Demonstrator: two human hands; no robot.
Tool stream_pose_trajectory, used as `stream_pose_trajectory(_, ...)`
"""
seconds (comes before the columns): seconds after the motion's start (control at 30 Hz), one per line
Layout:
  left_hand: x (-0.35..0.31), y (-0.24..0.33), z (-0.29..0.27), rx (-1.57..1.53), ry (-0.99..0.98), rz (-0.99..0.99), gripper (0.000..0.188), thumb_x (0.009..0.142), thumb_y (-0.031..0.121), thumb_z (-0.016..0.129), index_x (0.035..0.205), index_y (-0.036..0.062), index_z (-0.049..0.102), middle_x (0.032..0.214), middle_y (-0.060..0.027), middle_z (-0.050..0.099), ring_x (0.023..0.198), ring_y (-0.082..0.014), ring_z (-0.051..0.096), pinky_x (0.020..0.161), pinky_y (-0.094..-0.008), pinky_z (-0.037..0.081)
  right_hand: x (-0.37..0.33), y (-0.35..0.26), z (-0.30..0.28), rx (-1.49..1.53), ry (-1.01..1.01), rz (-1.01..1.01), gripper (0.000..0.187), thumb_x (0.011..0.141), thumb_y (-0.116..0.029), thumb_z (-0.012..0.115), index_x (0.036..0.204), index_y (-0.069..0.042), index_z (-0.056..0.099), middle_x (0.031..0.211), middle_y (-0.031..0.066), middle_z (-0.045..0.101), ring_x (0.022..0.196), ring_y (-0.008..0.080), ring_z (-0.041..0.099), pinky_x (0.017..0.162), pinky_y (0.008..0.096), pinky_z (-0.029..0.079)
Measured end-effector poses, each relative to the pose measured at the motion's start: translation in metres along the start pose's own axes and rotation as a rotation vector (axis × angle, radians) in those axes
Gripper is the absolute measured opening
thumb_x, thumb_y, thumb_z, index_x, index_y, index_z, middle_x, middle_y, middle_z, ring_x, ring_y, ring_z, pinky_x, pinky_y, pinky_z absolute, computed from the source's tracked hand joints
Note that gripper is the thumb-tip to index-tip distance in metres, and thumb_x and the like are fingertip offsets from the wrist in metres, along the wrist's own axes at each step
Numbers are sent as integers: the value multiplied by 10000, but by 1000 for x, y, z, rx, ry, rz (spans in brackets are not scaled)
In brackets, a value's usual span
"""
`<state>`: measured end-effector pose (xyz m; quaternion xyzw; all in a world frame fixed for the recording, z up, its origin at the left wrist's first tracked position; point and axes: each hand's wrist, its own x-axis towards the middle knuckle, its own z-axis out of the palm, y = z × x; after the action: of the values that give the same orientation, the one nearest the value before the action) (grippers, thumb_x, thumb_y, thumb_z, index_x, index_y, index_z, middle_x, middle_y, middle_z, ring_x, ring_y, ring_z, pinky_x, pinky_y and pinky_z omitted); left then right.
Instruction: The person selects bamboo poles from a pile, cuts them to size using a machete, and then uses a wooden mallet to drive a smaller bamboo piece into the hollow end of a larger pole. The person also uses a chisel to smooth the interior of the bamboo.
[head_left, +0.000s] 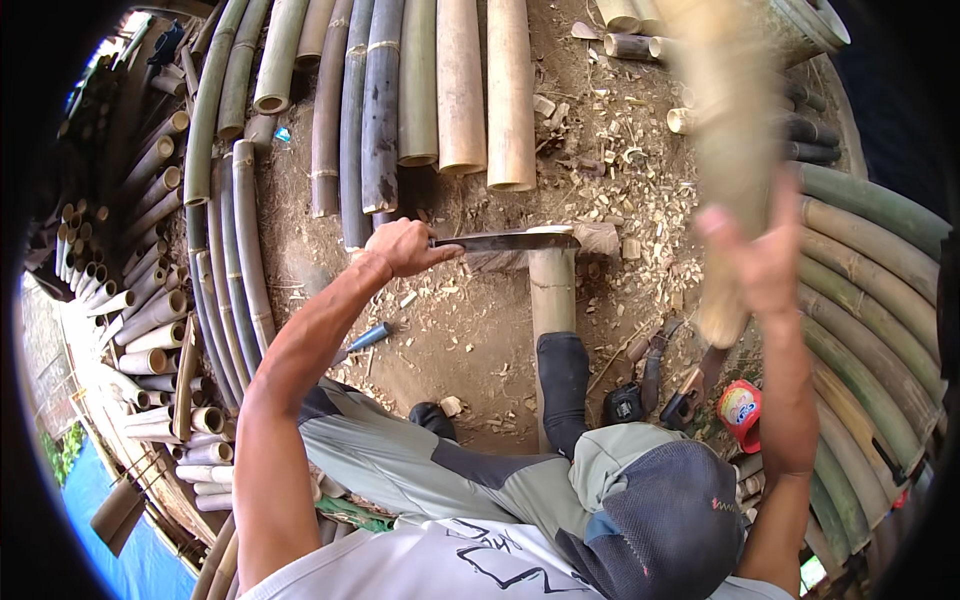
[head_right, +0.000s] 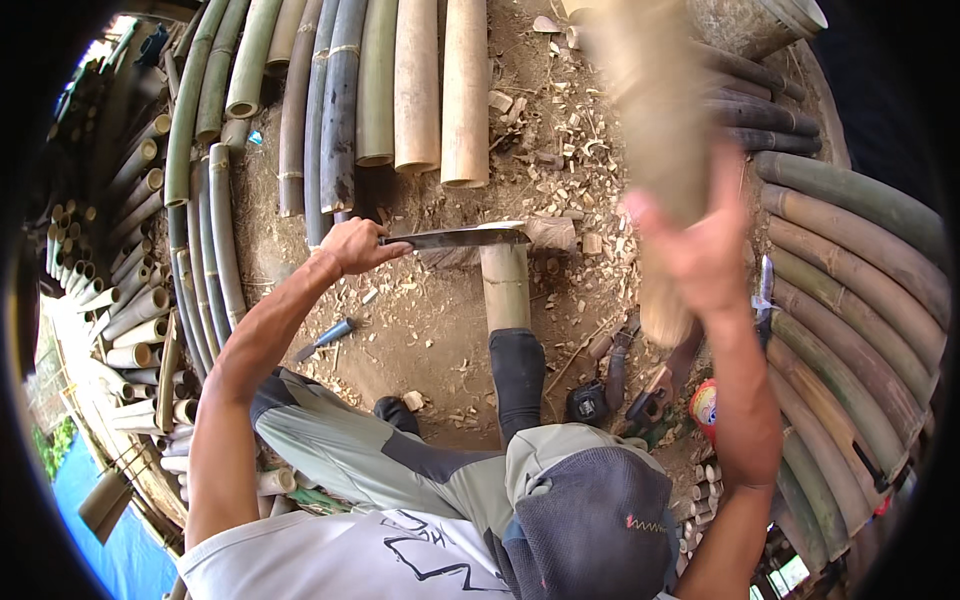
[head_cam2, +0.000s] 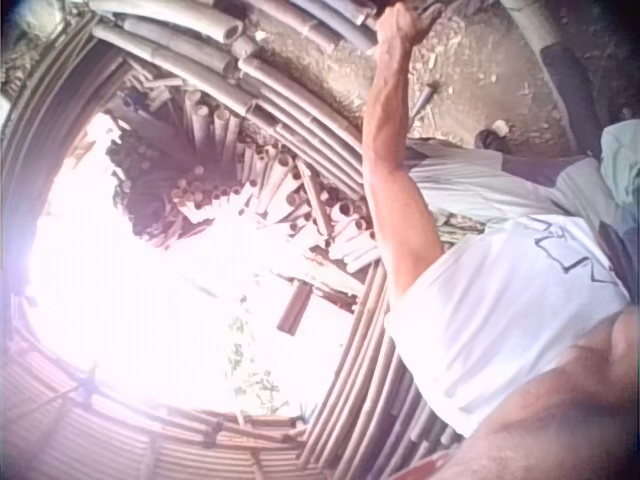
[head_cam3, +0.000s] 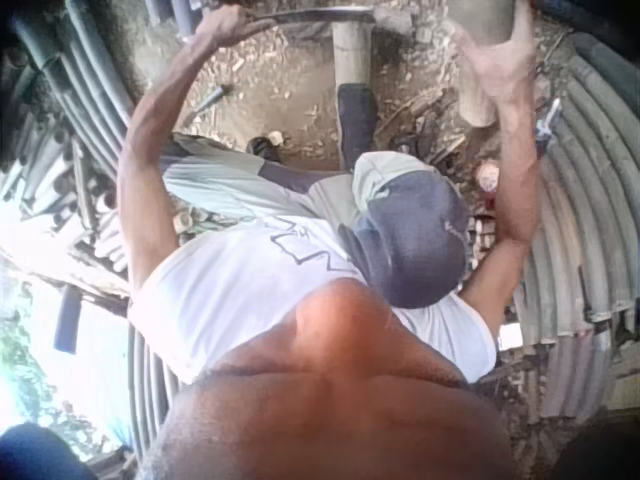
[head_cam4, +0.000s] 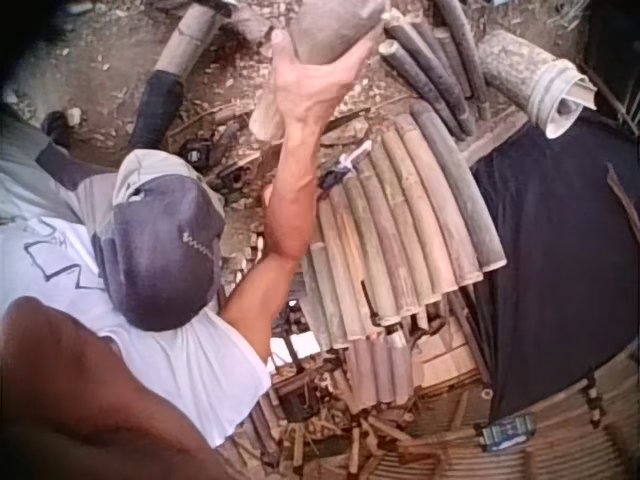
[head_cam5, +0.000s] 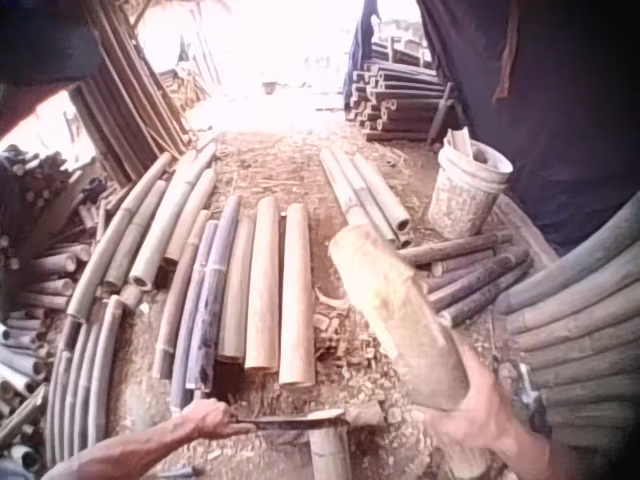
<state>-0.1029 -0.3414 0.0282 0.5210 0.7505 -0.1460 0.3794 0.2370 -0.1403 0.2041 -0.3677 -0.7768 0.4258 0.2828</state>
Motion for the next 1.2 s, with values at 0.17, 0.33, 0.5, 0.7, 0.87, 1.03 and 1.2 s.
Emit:
stream_pose_trajectory(0.17,0,8,-3,19,43,46,760,807,826,471,1090,181,756,793,-161,720,742,-322,700,701,-434,563,-29,20,18,307,291,-141,644,805,-171,715,1343,29,422,1162,177,602,1023,286,635,877,394,541)
stream_pose_trajectory(0.33,13,-5,12,37,183,156,777,801,822,498,1019,128,773,621,-104,666,581,-261,663,583,-399,542,-46,60,24,-264,-353,251,813,761,-197,770,1423,38,361,1257,204,578,1114,290,605,995,424,481)
stream_pose_trajectory(0.5,5,0,-2,-4,9,72,738,810,800,518,1033,145,772,652,-105,686,586,-249,661,584,-394,540,-25,19,22,277,223,77,800,793,-296,752,1422,-2,354,1108,165,595,1003,269,627,912,392,534)
stream_pose_trajectory(0.7,25,-15,4,156,-57,209,702,823,754,565,977,101,772,696,-102,694,578,-245,645,584,-401,552,-78,58,39,-288,-537,333,964,713,-206,800,1502,-6,284,1401,234,507,1248,330,550,1065,419,439)
stream_pose_trajectory(0.87,31,1,-57,171,129,182,679,771,756,624,923,108,755,655,-81,663,574,-236,639,566,-411,535,-70,31,11,-93,-45,217,859,719,-238,813,1403,29,366,1202,197,596,1029,308,641,975,404,503)
stream_pose_trajectory(1.03,5,17,-53,187,197,107,556,792,714,643,814,162,707,577,-38,612,497,-218,579,501,-418,485,-81,36,-22,15,198,74,740,732,-255,780,1317,31,428,1141,139,599,950,221,626,896,358,500)
stream_pose_trajectory(1.2,-69,19,98,-130,775,236,431,776,531,757,931,130,725,763,-45,585,662,-218,605,586,-385,487,-109,37,-30,180,26,291,702,722,-194,785,1302,21,452,1145,116,599,1026,206,590,933,346,465)
